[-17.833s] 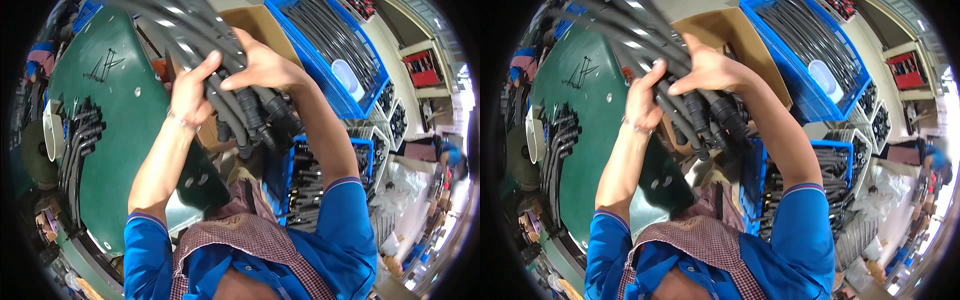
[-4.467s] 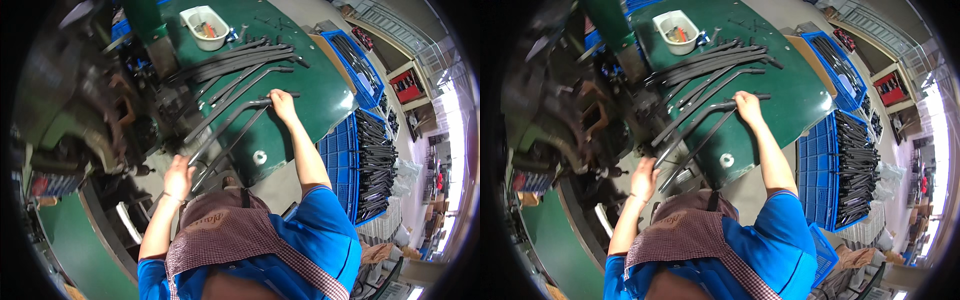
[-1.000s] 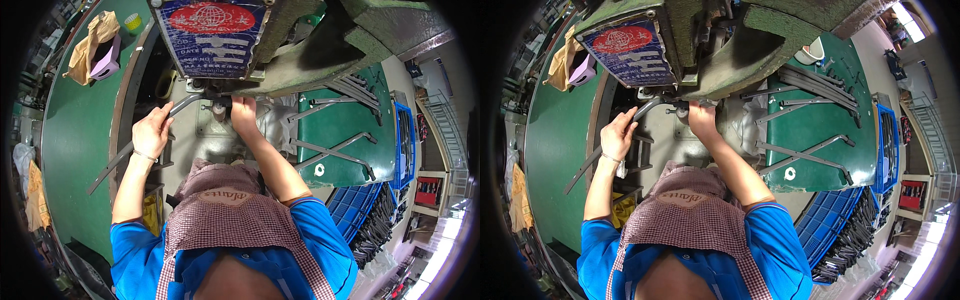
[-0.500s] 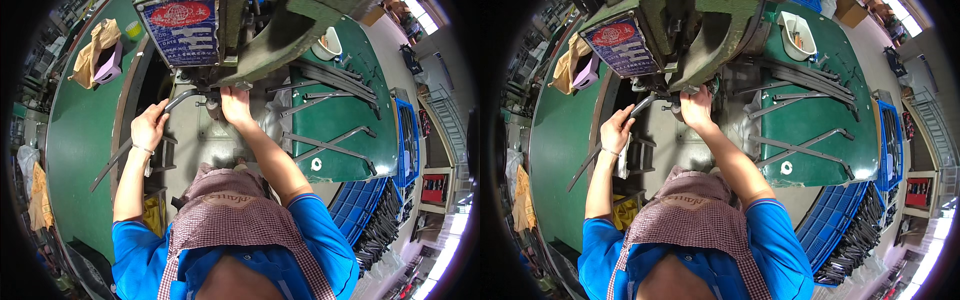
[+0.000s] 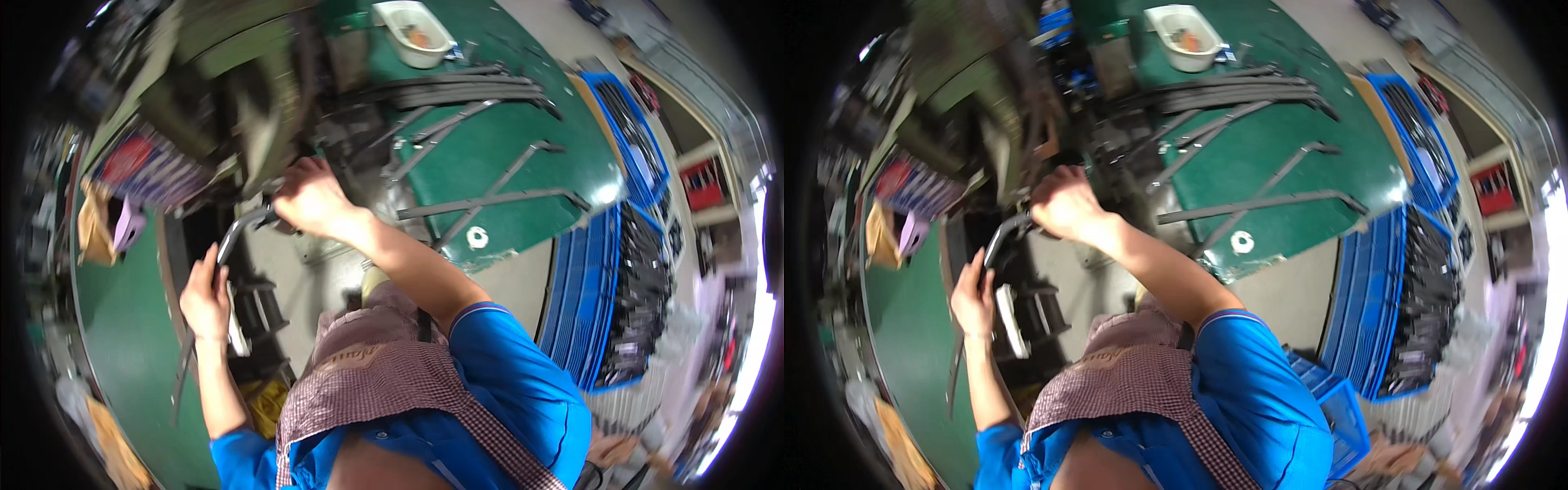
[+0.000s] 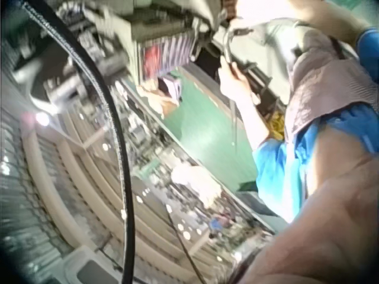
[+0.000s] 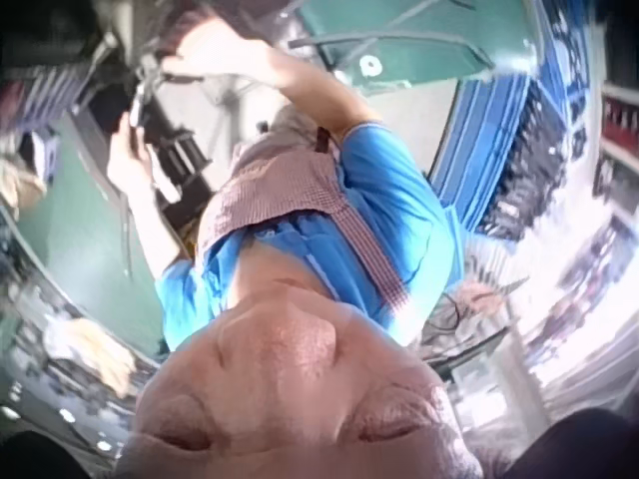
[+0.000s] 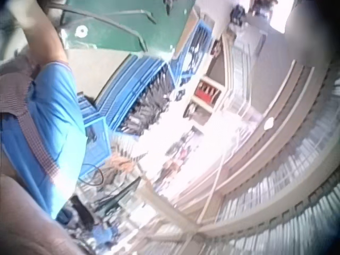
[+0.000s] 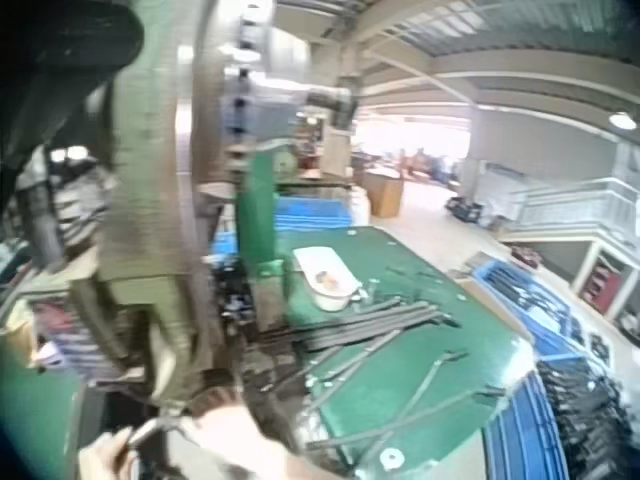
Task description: The person repeatedly picks up long metal rods and curved metal pieces from a green workbench, inserts them into a press machine, and operates the lever to join them. The finished components are placed into a blue crate.
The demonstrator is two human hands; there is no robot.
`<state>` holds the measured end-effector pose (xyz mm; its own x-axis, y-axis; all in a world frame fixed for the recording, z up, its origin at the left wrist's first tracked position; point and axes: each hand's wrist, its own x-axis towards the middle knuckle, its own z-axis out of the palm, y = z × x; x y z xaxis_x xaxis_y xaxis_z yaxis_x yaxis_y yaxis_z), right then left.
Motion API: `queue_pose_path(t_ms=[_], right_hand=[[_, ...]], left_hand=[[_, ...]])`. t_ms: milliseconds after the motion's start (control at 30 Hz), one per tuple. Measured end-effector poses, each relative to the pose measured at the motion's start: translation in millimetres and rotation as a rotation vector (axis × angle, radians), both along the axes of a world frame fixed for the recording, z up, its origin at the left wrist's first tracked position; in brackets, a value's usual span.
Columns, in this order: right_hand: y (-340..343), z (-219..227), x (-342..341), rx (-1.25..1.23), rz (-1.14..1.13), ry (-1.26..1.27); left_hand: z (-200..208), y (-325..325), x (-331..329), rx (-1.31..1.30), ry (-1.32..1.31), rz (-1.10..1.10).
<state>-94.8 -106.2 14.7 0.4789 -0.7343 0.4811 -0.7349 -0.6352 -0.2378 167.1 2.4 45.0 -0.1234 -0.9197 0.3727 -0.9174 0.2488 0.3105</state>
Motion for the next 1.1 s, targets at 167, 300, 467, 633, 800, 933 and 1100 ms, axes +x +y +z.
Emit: queue_pose_path(t_ms=[167, 300, 467, 633, 800, 933, 1100], right_hand=[[24.6, -1.8, -90.1, 0.178, -0.066, 0.042], [34.9, -9.2, -221.6, 0.091, -0.233, -0.081], [51.1, -7.9, -386.9, 0.344, -0.500, -0.163], [5.6, -30.9, -532.2, 0.405, -0.947, -0.298], [-58.2, -75.8, -627.0, 0.240, -1.174, -0.092], [-105.2, -103.5, -655.3, 0.486, -1.252, -0.040], [-98.9, -106.3, -662.9, 0.259, -1.077, -0.003]], left_hand=[[-4.7, -13.4, -96.2, 0.052, 0.110, -0.220], [-18.9, -37.0, -157.7, 0.526, 0.099, -0.330], [-69.1, -86.4, -280.4, 0.394, 0.309, -0.687], [-110.5, -119.8, -405.0, 0.378, 0.120, -0.676], [-102.3, -108.7, -454.7, 0.410, -0.024, -0.802], [-84.9, -127.2, -457.8, 0.430, -0.001, -0.820], [-61.2, -163.2, -455.2, 0.174, 0.017, -0.742]])
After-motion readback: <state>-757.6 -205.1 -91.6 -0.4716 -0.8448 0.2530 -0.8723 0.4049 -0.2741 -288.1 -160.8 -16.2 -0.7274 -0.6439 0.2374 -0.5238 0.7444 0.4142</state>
